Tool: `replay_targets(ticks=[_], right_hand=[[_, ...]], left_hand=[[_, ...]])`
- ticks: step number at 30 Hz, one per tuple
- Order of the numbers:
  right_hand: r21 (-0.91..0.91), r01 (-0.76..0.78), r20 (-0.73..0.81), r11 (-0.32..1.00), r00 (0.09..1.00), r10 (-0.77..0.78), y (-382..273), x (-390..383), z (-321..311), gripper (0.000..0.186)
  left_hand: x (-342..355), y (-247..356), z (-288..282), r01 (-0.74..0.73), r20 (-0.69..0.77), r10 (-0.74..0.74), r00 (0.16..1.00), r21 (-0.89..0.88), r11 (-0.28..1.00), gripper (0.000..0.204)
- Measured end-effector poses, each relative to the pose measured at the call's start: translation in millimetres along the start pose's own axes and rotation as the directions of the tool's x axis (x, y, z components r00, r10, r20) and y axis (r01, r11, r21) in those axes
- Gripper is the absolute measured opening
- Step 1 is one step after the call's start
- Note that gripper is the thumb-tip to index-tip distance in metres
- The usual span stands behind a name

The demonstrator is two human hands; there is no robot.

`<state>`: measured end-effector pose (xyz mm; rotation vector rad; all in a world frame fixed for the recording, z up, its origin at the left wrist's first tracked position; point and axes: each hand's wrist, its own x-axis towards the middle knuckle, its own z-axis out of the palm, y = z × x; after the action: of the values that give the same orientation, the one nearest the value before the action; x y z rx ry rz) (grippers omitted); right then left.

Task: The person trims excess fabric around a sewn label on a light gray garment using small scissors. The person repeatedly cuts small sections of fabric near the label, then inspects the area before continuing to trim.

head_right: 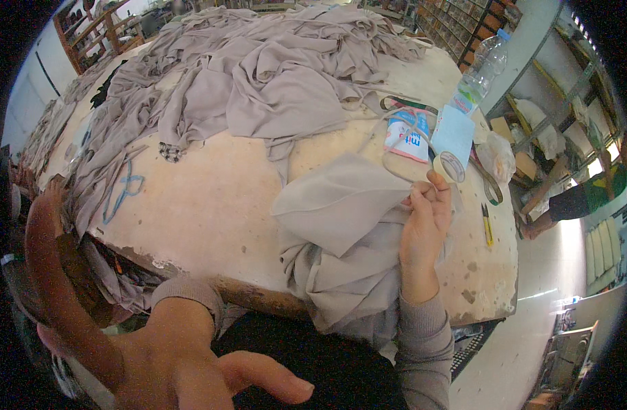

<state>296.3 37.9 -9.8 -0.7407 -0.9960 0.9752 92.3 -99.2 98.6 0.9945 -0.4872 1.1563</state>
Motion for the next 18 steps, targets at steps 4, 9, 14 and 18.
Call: replay_targets(ticks=[4,9,14,18], right_hand=[[0.019,0.001,0.005,1.000,1.000,-0.001,-1.2,-0.2,0.8,0.036],[0.007,-0.009,-0.028,1.000,1.000,0.009,-1.9,3.1,-0.5,0.035],[0.023,0.007,-0.039,1.000,0.999,-0.006,-1.6,2.9,0.2,0.035],[0.036,-0.008,-0.053,0.999,0.999,0.010,-1.6,2.2,1.7,0.035]], left_hand=[[-20.4,2.6,-23.5,0.015,-0.119,-0.010,0.993,0.041,0.999,0.071],[-28.3,8.0,-75.5,0.029,-0.397,-0.005,0.918,0.055,0.998,0.064],[-25.6,3.7,-94.9,-0.062,-0.614,0.017,0.789,-0.052,0.997,0.087],[-20.5,5.6,-91.8,-0.022,-0.584,0.021,0.811,0.005,1.000,0.090]])
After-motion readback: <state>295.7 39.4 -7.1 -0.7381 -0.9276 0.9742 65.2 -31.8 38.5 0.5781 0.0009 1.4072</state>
